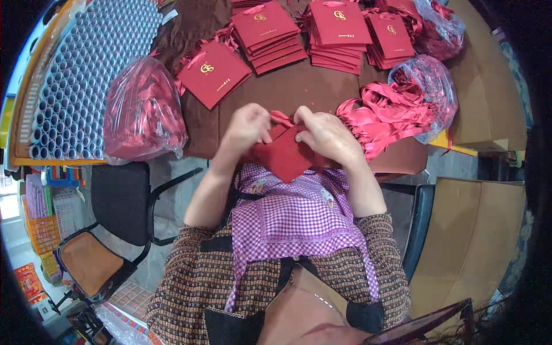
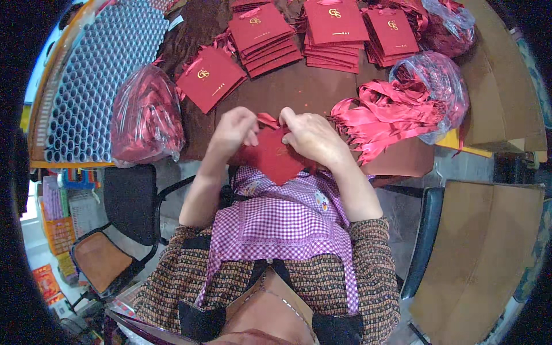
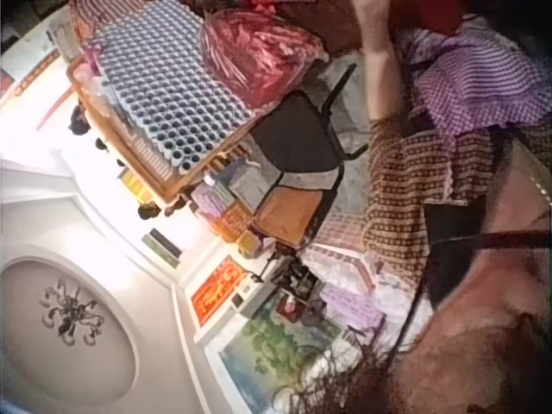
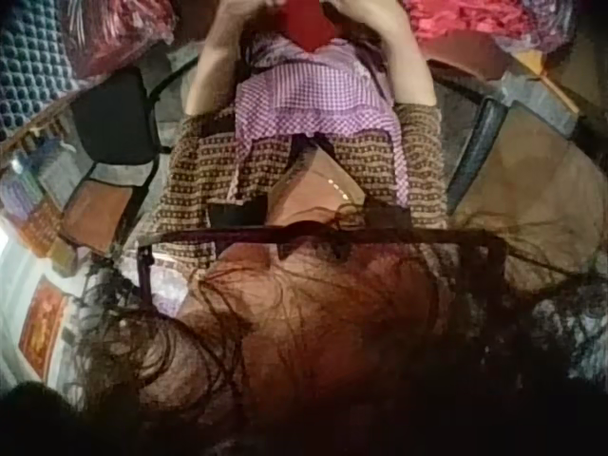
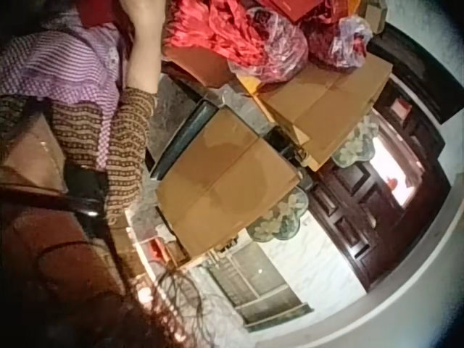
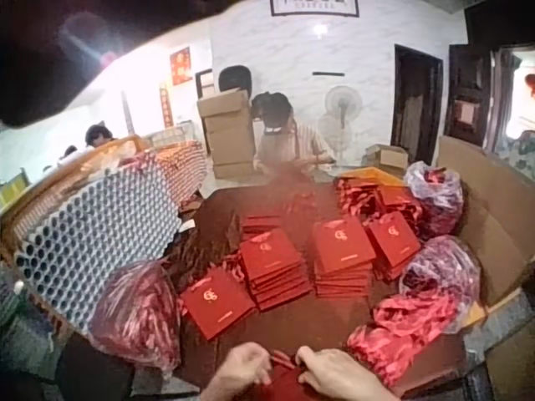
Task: The person attaches ribbon handles to red pouches by threading ribbon strips through the slots and tying them by hand.
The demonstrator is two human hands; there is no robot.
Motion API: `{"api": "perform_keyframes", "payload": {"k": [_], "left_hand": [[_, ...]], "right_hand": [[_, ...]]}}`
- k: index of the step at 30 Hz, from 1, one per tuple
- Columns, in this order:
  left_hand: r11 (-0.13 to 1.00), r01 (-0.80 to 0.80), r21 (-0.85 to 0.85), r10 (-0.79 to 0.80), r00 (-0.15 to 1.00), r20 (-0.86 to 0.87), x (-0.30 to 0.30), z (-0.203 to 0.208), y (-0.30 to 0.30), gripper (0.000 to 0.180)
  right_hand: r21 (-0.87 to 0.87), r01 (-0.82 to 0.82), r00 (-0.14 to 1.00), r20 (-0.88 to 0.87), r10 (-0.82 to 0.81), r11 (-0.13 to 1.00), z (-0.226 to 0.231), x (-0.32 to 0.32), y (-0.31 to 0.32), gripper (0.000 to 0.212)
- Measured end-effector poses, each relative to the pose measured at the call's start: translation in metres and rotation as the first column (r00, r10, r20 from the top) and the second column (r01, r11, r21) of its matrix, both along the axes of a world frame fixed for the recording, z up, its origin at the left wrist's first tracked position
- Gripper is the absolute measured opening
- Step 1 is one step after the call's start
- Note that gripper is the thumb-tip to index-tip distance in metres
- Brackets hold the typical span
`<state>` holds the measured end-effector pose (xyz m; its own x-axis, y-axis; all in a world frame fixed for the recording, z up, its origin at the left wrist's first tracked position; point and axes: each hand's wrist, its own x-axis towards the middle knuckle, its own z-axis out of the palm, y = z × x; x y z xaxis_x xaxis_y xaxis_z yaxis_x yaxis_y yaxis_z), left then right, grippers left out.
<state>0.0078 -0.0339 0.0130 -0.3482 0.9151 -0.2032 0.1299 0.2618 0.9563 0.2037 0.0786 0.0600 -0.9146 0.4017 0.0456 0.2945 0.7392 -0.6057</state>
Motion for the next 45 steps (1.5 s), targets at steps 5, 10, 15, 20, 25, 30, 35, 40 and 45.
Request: {"api": "perform_keyframes", "payload": {"k": [5, 10, 15, 20, 25, 30, 35, 40, 45], "left_hand": [[0.968, -0.242, 0.066, 0.225, 0.954, 0.201, -0.018, -0.008, -0.007, 0.017], [0.962, -0.27, -0.038, 0.267, 0.961, -0.071, -0.025, -0.019, -0.005, 0.013], [0.9, -0.184, 0.394, 0.363, 0.817, -0.448, -0.009, -0.003, -0.016, 0.02], [0.924, 0.238, 0.298, 0.008, 0.769, -0.639, 0.002, -0.007, -0.027, 0.02], [0.926, 0.355, 0.128, -0.248, 0.828, -0.503, -0.013, -0.031, -0.039, 0.026], [0.981, 0.19, -0.022, -0.188, 0.933, -0.307, -0.012, -0.022, -0.042, 0.023], [0.979, 0.202, -0.009, -0.198, 0.951, -0.235, -0.01, -0.012, -0.033, 0.023], [0.982, 0.188, 0.018, -0.178, 0.951, -0.253, -0.009, -0.008, -0.032, 0.022], [0.984, 0.178, 0.029, -0.164, 0.951, -0.264, -0.006, -0.003, -0.032, 0.022]], "right_hand": [[-0.088, 0.031, 1.0, 0.005, -0.031, 0.996, -0.003, 0.002, 0.007, 0.034], [-0.084, 0.068, 0.997, -0.023, -0.07, 0.994, -0.018, -0.001, 0.01, 0.033], [-0.151, 0.135, 0.989, -0.038, -0.143, 0.979, -0.029, -0.005, 0.017, 0.03], [-0.192, 0.154, 0.986, -0.033, -0.163, 0.969, -0.031, -0.007, 0.019, 0.028], [-0.386, 0.09, 0.973, -0.163, -0.164, 0.918, -0.049, -0.003, 0.027, 0.042], [-0.809, 0.018, 0.969, -0.131, -0.211, 0.588, -0.057, 0.041, 0.046, 0.038], [-0.81, -0.579, 0.659, -0.532, -0.532, 0.094, -0.063, 0.07, 0.039, 0.03], [-0.688, -0.708, 0.476, -0.629, -0.614, 0.157, -0.056, 0.086, 0.046, 0.051], [-0.754, -0.585, 0.458, -0.61, -0.647, 0.298, -0.056, 0.099, 0.05, 0.057]]}}
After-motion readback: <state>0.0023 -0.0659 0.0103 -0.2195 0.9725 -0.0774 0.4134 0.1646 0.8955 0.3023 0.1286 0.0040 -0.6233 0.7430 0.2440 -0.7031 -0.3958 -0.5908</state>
